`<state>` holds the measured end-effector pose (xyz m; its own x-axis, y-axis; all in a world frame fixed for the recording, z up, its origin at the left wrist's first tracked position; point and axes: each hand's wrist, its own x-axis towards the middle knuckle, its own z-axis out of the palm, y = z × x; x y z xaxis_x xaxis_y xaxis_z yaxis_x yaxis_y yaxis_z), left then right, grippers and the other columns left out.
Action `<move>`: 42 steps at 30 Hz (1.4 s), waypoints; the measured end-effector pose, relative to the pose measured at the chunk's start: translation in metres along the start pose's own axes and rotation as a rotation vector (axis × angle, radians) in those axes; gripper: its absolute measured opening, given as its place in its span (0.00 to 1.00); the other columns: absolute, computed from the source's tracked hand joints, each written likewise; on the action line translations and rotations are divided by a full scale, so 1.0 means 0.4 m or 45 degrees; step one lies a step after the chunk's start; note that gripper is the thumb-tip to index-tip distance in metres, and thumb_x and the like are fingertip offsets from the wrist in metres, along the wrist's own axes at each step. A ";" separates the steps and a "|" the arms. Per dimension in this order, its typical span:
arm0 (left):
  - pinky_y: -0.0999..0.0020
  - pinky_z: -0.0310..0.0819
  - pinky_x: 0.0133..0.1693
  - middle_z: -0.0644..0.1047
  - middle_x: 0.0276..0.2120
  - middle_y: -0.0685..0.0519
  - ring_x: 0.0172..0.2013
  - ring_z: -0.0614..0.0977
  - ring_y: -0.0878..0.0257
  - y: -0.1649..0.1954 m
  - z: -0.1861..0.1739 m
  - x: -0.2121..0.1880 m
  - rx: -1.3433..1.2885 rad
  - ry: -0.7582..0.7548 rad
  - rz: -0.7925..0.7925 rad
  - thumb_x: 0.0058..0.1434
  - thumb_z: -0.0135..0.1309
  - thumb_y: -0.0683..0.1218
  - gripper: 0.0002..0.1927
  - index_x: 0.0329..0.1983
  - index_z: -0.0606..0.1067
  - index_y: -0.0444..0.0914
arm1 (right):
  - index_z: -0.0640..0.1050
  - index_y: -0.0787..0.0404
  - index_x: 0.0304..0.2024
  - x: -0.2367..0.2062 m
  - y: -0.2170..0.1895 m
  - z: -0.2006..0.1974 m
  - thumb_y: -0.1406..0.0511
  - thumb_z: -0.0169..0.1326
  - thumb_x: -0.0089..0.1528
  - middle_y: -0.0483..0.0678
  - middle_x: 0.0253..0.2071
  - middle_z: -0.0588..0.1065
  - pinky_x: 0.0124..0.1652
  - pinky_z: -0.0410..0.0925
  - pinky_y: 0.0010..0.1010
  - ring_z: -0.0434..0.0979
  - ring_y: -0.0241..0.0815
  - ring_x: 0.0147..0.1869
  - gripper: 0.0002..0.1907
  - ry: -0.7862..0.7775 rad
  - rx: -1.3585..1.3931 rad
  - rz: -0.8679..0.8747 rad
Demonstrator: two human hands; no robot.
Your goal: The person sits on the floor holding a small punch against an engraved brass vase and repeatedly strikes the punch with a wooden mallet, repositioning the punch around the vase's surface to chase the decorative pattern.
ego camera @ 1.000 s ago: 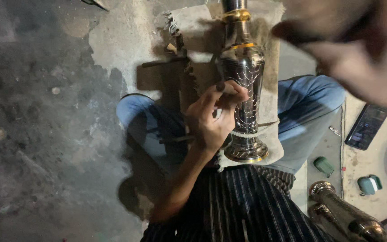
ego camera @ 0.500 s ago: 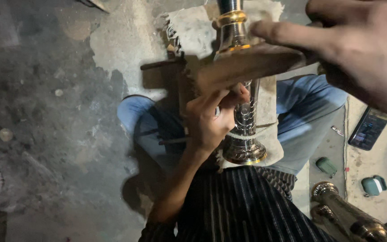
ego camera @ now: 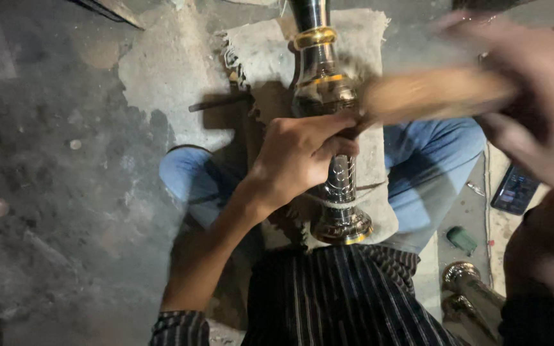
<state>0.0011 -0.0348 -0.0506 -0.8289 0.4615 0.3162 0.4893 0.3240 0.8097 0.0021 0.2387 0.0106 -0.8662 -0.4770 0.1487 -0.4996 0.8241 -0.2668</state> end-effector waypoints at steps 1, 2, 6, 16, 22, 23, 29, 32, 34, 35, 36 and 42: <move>0.68 0.87 0.42 0.84 0.41 0.51 0.42 0.89 0.62 -0.002 -0.004 0.008 0.002 -0.047 0.007 0.64 0.60 0.37 0.17 0.56 0.76 0.40 | 0.73 0.60 0.63 -0.015 0.003 0.016 0.74 0.57 0.60 0.54 0.51 0.78 0.57 0.73 0.36 0.80 0.47 0.55 0.27 0.074 0.155 0.106; 0.68 0.87 0.43 0.84 0.40 0.52 0.43 0.89 0.62 -0.004 -0.008 0.011 0.002 -0.097 0.005 0.65 0.60 0.37 0.16 0.55 0.76 0.40 | 0.74 0.61 0.61 -0.031 0.007 0.035 0.74 0.55 0.63 0.54 0.51 0.78 0.58 0.73 0.35 0.80 0.46 0.56 0.23 0.168 0.351 0.234; 0.69 0.86 0.40 0.84 0.37 0.54 0.40 0.89 0.63 -0.014 -0.012 0.021 0.133 -0.206 0.148 0.66 0.61 0.40 0.15 0.54 0.76 0.43 | 0.77 0.64 0.57 -0.084 0.043 0.099 0.76 0.49 0.68 0.52 0.50 0.78 0.59 0.72 0.31 0.79 0.44 0.56 0.16 0.329 1.092 0.706; 0.70 0.81 0.28 0.81 0.28 0.52 0.25 0.83 0.64 -0.047 0.008 0.073 0.234 -0.578 0.262 0.71 0.57 0.41 0.12 0.56 0.74 0.41 | 0.79 0.60 0.55 -0.143 -0.018 0.094 0.80 0.61 0.55 0.58 0.47 0.81 0.46 0.72 0.32 0.81 0.45 0.44 0.26 0.263 0.435 0.338; 0.72 0.78 0.24 0.81 0.26 0.54 0.23 0.85 0.67 -0.038 0.039 0.130 0.031 -0.787 0.301 0.65 0.52 0.32 0.18 0.56 0.74 0.38 | 0.74 0.66 0.54 -0.145 -0.042 0.243 0.73 0.64 0.59 0.49 0.47 0.76 0.52 0.71 0.28 0.78 0.37 0.50 0.22 0.733 0.785 0.754; 0.72 0.76 0.22 0.80 0.24 0.54 0.22 0.85 0.67 -0.037 0.044 0.146 0.079 -0.876 0.241 0.64 0.51 0.30 0.18 0.55 0.73 0.37 | 0.73 0.67 0.53 -0.147 -0.046 0.276 0.72 0.63 0.56 0.47 0.46 0.73 0.52 0.70 0.27 0.75 0.36 0.50 0.23 0.832 0.895 0.792; 0.70 0.79 0.24 0.79 0.21 0.55 0.30 0.87 0.69 -0.026 0.064 0.227 0.081 -1.114 0.256 0.57 0.62 0.34 0.12 0.43 0.75 0.36 | 0.74 0.68 0.47 -0.167 -0.068 0.374 0.69 0.67 0.67 0.47 0.41 0.75 0.50 0.70 0.26 0.75 0.36 0.46 0.14 0.800 1.039 1.126; 0.65 0.77 0.27 0.80 0.22 0.56 0.29 0.86 0.66 -0.012 0.051 0.237 0.110 -1.164 0.310 0.52 0.64 0.35 0.18 0.44 0.75 0.37 | 0.71 0.68 0.47 -0.182 -0.065 0.362 0.74 0.64 0.68 0.47 0.41 0.73 0.49 0.68 0.24 0.72 0.34 0.46 0.13 0.857 1.037 0.973; 0.62 0.76 0.27 0.80 0.23 0.56 0.28 0.85 0.64 -0.002 0.043 0.245 0.136 -1.165 0.366 0.50 0.65 0.35 0.20 0.46 0.74 0.38 | 0.71 0.69 0.48 -0.181 -0.068 0.335 0.80 0.58 0.64 0.48 0.42 0.73 0.51 0.68 0.24 0.73 0.34 0.48 0.13 0.787 0.851 0.845; 0.62 0.75 0.27 0.80 0.23 0.56 0.28 0.85 0.63 0.003 0.040 0.247 0.156 -1.177 0.378 0.50 0.66 0.36 0.21 0.46 0.74 0.39 | 0.70 0.67 0.50 -0.178 -0.071 0.324 0.79 0.60 0.65 0.47 0.43 0.73 0.52 0.69 0.24 0.73 0.34 0.49 0.15 0.868 1.013 0.871; 0.61 0.75 0.27 0.80 0.23 0.55 0.28 0.85 0.62 0.007 0.039 0.251 0.181 -1.190 0.397 0.50 0.66 0.37 0.21 0.47 0.74 0.40 | 0.70 0.65 0.52 -0.176 -0.074 0.311 0.78 0.62 0.65 0.46 0.45 0.73 0.53 0.70 0.25 0.74 0.34 0.49 0.17 0.956 1.174 0.893; 0.64 0.73 0.24 0.80 0.21 0.59 0.23 0.83 0.67 0.021 0.042 0.260 0.160 -1.326 0.226 0.51 0.63 0.37 0.23 0.50 0.75 0.45 | 0.70 0.63 0.52 -0.185 -0.084 0.303 0.82 0.58 0.67 0.49 0.44 0.73 0.49 0.71 0.28 0.75 0.38 0.46 0.17 0.900 1.047 0.683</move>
<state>-0.0766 0.0298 -0.0191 -0.1313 0.9705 -0.2025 0.6541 0.2382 0.7179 0.0837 0.2094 -0.1071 -0.9021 0.3500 0.2526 -0.1462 0.3028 -0.9418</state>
